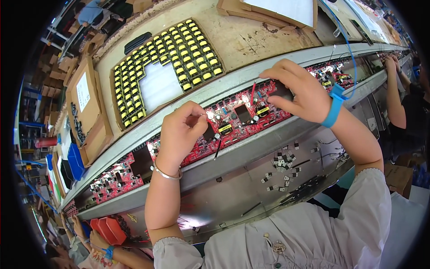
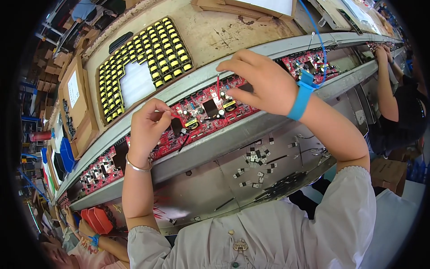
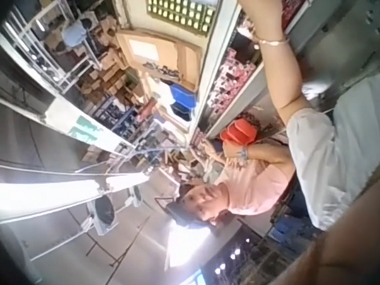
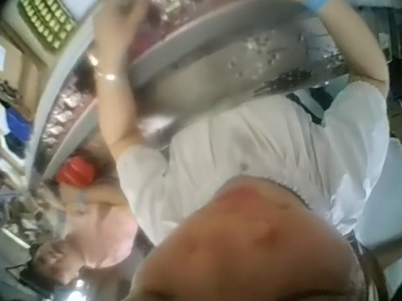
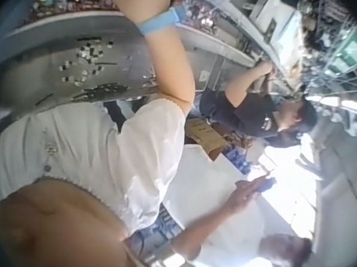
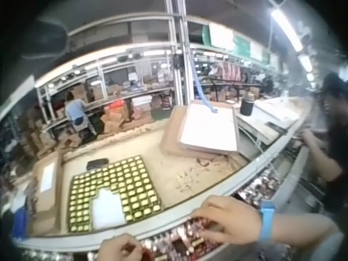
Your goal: The person assembles circuit boards on a conveyor line by hand, inserting transformers from a tray and connecting wires to the boards before moving them along the track.
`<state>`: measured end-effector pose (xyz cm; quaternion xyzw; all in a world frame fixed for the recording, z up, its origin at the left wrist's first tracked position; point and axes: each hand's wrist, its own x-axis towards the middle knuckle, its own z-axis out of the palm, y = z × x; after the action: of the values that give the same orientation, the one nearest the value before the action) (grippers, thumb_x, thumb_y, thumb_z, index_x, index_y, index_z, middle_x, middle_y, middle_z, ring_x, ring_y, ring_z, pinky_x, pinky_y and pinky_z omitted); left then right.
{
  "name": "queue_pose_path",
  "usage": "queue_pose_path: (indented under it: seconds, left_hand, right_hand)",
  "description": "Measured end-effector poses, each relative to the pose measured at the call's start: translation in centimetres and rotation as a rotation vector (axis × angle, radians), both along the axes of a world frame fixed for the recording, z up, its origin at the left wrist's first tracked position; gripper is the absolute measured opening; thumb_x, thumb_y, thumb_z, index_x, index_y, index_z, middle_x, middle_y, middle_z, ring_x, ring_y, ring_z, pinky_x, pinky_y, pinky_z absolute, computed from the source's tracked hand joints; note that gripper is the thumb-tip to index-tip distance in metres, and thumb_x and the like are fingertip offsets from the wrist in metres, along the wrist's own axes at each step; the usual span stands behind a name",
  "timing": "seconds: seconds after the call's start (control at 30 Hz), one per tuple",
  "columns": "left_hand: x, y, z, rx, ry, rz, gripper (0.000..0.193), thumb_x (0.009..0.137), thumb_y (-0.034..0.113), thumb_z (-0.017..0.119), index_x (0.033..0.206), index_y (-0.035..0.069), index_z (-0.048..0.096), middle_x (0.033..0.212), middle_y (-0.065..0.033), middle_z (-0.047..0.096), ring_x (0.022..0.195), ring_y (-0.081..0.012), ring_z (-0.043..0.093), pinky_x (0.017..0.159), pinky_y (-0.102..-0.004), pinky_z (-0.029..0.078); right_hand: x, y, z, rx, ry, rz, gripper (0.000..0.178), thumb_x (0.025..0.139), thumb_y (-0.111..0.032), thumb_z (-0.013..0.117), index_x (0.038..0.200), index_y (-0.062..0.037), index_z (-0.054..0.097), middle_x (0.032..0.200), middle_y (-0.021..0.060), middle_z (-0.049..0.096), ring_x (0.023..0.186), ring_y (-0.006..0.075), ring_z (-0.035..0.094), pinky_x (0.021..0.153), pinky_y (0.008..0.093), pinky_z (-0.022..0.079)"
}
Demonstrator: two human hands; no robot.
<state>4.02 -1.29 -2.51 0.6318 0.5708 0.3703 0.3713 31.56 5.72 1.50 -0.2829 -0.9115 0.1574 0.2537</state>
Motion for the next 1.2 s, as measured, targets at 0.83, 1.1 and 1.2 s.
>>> queue_pose_path:
  seconds: [0.83,1.1,1.2]
  left_hand:
    - [0.7,-0.5,3.4,0.458,0.678,-0.101,0.028,0.075,0.012,0.067,0.101,0.004,0.062,0.094,-0.0127,0.062,0.085,-0.03,0.059,0.076,-0.0369,0.046]
    - [-9.6,-5.9,8.2,0.54,0.848,0.21,0.02,0.081,0.014,0.062,0.099,0.006,0.062,0.096,-0.0154,0.061,0.092,-0.0327,0.058,0.08,-0.0393,0.045]
    - [-15.7,-6.7,8.1,0.393,0.695,0.399,0.019,0.087,0.016,0.053,0.098,0.004,0.063,0.094,-0.0171,0.062,0.093,-0.0325,0.058,0.081,-0.036,0.045]
  right_hand:
    - [15.0,-7.6,-7.1,-0.093,-0.535,-0.339,0.009,0.071,-0.012,0.062,0.078,-0.008,0.059,0.076,0.0078,0.056,0.074,0.0279,0.057,0.066,0.0388,0.046]
    - [13.5,-9.8,-5.4,-0.081,-0.58,-0.324,0.008,0.068,-0.009,0.06,0.076,-0.0071,0.059,0.076,0.0134,0.056,0.072,0.0329,0.056,0.065,0.0426,0.044]
    - [13.5,-11.3,-4.8,-0.186,-0.562,-0.443,0.007,0.068,-0.004,0.06,0.074,-0.0054,0.057,0.07,0.0133,0.057,0.065,0.0324,0.057,0.06,0.0419,0.044]
